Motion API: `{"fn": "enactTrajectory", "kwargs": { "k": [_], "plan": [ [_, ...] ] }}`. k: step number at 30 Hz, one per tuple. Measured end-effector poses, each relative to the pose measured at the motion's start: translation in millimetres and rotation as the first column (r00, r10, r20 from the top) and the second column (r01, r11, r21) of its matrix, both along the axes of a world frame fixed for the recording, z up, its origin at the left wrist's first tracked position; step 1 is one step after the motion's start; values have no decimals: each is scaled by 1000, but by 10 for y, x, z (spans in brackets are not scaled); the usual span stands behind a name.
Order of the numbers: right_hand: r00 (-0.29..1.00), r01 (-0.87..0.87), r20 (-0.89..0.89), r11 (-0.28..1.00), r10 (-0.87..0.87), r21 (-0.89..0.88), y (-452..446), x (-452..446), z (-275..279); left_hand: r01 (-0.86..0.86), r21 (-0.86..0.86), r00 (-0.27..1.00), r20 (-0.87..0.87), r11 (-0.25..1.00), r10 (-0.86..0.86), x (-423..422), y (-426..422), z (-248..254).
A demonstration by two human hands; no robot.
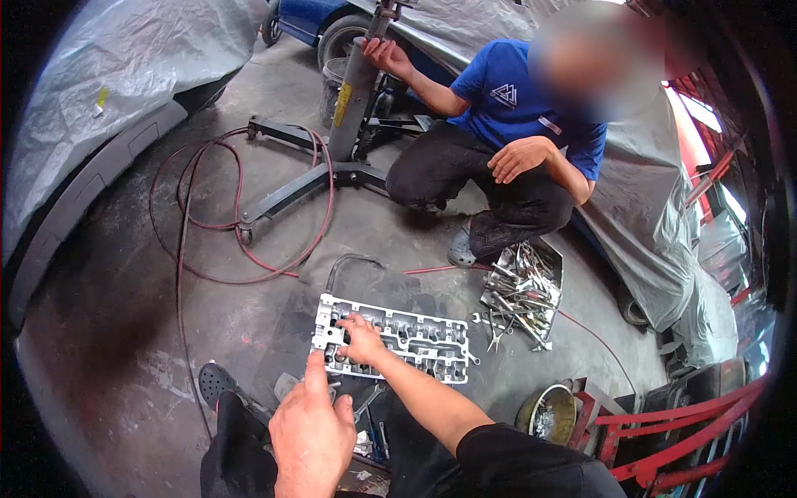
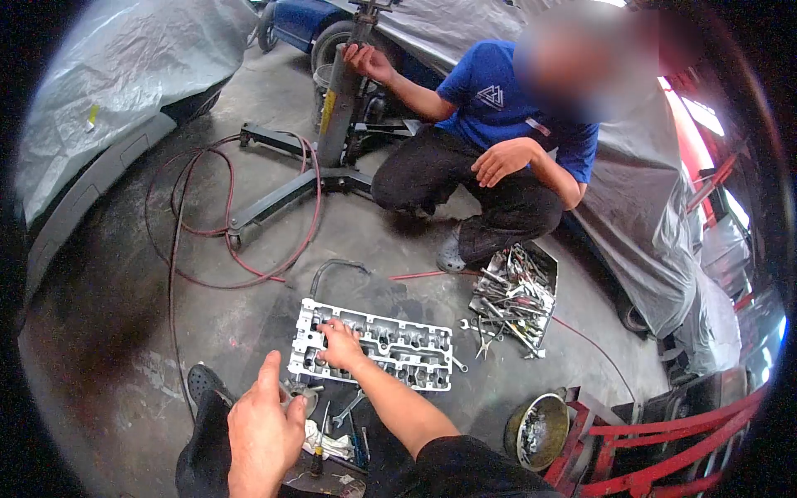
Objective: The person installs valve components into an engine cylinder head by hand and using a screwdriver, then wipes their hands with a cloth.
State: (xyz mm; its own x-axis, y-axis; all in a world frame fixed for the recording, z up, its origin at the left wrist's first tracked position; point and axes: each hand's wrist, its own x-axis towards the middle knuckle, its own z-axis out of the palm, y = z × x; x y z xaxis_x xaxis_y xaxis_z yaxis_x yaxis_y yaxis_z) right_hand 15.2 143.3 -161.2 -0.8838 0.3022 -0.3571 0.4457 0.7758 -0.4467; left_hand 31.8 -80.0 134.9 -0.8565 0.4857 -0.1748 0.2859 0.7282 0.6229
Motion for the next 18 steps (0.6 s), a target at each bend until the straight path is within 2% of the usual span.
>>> {"fn": "enactTrajectory", "kwargs": {
  "k": [5,10,16,18],
  "plan": [
    [999,-38,0,999,38,-1,33,-11,41,17,-26,1000,-3,1000,-17,-35,43,15],
    [989,-104,111,994,99,39,-23,-79,151,31,-10,999,29,999,-31,-55,98,63],
    [983,-132,132,991,127,35,-22,-29,154,11,-4,1000,23,1000,-11,-68,41,68],
    [988,-144,71,989,140,45,-11,-10,101,12,-16,1000,28,1000,-12,-72,25,69]
  ]
}}
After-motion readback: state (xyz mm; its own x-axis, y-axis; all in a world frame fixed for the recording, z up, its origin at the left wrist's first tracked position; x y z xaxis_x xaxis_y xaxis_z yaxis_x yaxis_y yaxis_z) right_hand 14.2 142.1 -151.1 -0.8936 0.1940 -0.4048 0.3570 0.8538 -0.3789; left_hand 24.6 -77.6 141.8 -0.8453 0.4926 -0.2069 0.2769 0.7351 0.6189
